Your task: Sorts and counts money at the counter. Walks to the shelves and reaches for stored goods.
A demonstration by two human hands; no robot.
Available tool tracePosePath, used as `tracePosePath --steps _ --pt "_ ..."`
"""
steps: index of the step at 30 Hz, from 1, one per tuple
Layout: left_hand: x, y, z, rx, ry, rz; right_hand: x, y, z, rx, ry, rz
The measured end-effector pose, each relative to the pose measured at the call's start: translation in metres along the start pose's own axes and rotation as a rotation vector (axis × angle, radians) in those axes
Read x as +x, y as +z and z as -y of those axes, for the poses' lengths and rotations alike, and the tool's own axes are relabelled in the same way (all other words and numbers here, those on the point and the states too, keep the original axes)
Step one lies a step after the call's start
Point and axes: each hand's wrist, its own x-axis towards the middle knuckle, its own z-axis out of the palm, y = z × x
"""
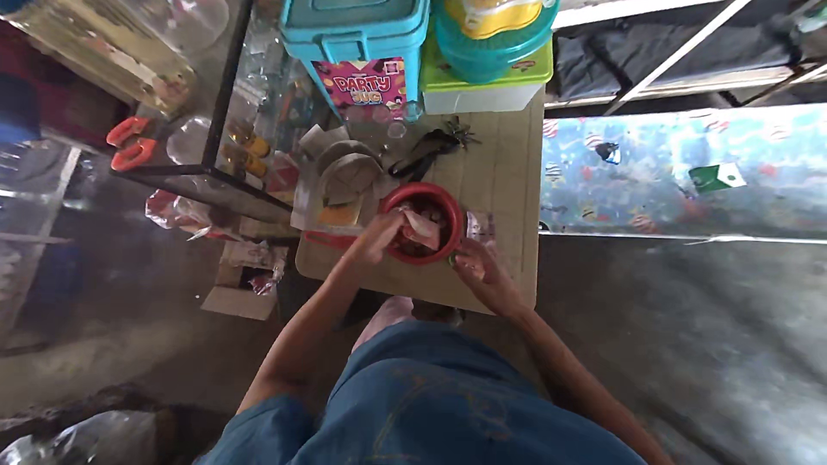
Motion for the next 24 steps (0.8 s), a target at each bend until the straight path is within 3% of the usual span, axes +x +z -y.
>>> tracePosePath --steps 3,6,9,12,16,19,24 --pt "-0.015 0.037 0.001 0.068 -0.036 0.146 -0.01 0.01 -0.003 0.181 0.005 0.039" --pt "-0.025 0.06 0.016 0.08 -0.154 0.306 -0.025 0.003 -0.024 0.355 0.135 0.037" --pt "-0.03 0.072 0.035 0.05 -0.167 0.396 -0.04 -0.003 -0.044 0.352 0.24 0.047" --pt "-0.028 0.076 0.048 0.089 -0.033 0.524 -0.05 0.002 -0.052 0.451 0.388 0.001" --pt "-0.024 0.079 0.055 0.164 0.164 0.682 -0.054 0.008 -0.057 0.888 0.512 -0.147" --pt "-0.025 0.082 0.053 0.183 0.3 0.789 -0.055 0.006 -0.041 0.928 0.584 -0.209" --pt "-0.014 0.061 0.032 0.448 0.354 0.87 -0.053 0.003 -0.044 1.019 0.522 -0.288"
